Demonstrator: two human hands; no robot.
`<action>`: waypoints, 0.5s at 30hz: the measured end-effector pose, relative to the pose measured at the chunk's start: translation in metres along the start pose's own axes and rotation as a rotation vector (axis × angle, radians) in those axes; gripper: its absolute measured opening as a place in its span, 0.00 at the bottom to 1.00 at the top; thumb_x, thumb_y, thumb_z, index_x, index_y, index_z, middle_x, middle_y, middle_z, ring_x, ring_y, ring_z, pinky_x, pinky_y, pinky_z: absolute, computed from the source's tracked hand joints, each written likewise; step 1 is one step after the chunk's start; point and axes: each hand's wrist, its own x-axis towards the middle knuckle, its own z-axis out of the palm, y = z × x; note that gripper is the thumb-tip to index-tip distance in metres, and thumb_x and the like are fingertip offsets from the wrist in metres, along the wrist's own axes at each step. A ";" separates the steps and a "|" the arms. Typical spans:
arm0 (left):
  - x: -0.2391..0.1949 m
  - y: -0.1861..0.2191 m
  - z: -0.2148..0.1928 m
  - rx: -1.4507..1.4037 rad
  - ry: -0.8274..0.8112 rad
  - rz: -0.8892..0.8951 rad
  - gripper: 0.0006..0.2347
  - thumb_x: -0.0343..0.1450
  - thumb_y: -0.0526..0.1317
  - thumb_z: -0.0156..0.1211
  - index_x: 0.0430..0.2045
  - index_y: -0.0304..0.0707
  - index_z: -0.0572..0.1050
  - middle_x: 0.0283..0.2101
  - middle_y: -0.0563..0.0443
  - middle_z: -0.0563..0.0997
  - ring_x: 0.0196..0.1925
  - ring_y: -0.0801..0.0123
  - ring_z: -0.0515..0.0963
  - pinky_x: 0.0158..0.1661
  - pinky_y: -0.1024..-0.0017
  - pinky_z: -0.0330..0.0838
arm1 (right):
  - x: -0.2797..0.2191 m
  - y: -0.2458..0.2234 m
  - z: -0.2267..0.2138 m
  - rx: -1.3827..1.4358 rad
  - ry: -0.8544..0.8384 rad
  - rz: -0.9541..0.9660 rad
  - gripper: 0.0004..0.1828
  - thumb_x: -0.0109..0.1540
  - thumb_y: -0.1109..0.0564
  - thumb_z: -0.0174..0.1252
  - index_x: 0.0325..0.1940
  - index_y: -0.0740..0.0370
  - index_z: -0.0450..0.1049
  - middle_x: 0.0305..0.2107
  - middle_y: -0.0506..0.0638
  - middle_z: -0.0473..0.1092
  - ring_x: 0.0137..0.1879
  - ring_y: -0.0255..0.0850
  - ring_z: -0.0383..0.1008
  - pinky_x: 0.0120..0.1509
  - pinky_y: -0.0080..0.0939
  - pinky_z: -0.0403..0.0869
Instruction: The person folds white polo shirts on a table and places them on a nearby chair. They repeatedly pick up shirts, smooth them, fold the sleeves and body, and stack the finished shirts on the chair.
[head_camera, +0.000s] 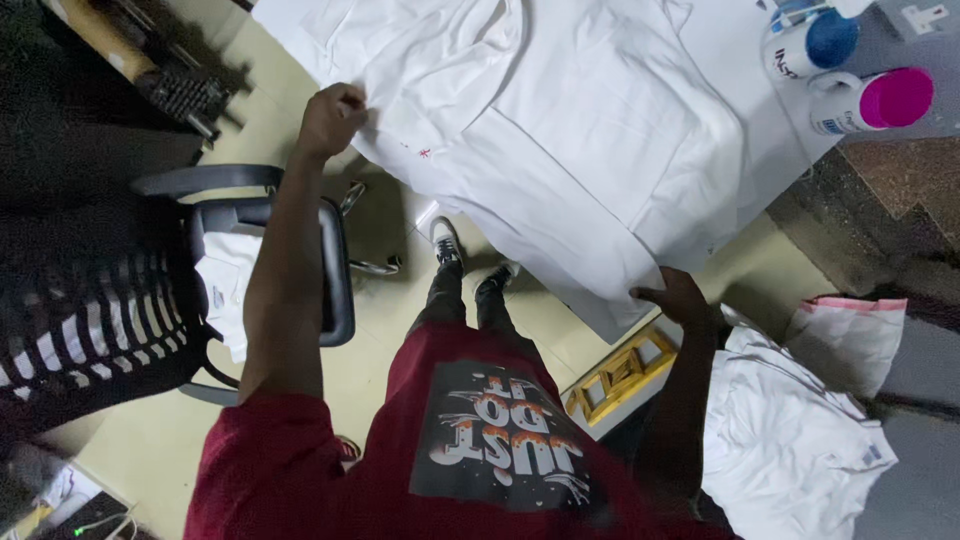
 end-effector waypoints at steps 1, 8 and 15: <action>0.002 0.001 0.001 -0.014 -0.066 0.015 0.07 0.70 0.38 0.64 0.39 0.40 0.76 0.41 0.50 0.81 0.41 0.63 0.77 0.40 0.61 0.70 | 0.004 0.006 0.003 0.008 -0.013 -0.085 0.34 0.51 0.33 0.66 0.50 0.59 0.80 0.42 0.54 0.79 0.48 0.48 0.78 0.50 0.47 0.71; 0.007 0.017 0.009 -0.582 0.011 -0.041 0.05 0.77 0.28 0.50 0.40 0.41 0.69 0.53 0.46 0.78 0.31 0.66 0.79 0.27 0.70 0.73 | -0.003 -0.021 0.008 0.104 0.049 -0.103 0.20 0.58 0.41 0.65 0.34 0.62 0.79 0.27 0.51 0.74 0.37 0.40 0.71 0.42 0.44 0.66; 0.042 -0.022 0.017 -0.062 0.003 0.097 0.17 0.69 0.31 0.57 0.54 0.34 0.73 0.51 0.41 0.74 0.51 0.54 0.76 0.50 0.61 0.71 | 0.019 0.006 0.030 -0.126 0.283 0.080 0.26 0.57 0.38 0.67 0.49 0.59 0.80 0.40 0.59 0.79 0.47 0.59 0.79 0.46 0.56 0.72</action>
